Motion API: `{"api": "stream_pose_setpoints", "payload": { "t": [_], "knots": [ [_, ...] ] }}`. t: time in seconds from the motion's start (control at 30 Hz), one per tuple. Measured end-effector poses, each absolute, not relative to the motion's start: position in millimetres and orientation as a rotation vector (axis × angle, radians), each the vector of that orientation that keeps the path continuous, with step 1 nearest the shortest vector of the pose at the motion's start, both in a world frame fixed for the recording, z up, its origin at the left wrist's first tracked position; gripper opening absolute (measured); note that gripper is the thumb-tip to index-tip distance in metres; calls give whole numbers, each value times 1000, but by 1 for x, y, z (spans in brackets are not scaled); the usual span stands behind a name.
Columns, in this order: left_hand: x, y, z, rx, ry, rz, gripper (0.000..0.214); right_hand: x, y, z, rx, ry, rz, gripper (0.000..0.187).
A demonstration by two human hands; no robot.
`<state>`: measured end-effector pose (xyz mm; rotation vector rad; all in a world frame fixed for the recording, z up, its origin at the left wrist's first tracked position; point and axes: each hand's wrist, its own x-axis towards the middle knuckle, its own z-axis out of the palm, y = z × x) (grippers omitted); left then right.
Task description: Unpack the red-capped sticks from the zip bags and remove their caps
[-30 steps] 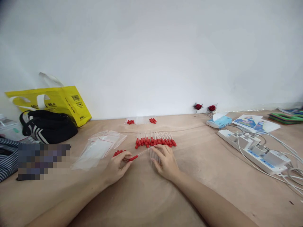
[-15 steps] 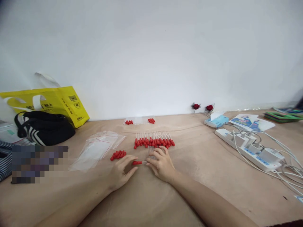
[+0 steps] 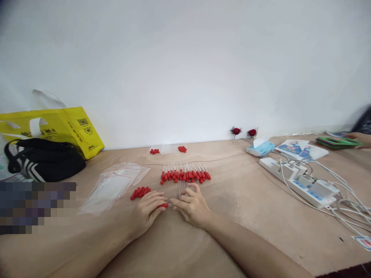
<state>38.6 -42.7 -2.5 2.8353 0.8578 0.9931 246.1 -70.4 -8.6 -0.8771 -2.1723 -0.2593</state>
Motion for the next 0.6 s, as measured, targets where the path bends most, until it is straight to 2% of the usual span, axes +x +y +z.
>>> {"api": "stream_pose_setpoints", "payload": {
  "t": [0.3,0.6],
  "knots": [
    [39,-48,3,2930,747,934,17,249,-73,-6,-859,-2186,-250,17],
    [41,-51,6,2937,636,1081,16,248,-71,-13,-785,-2094,-262,12]
  ]
}}
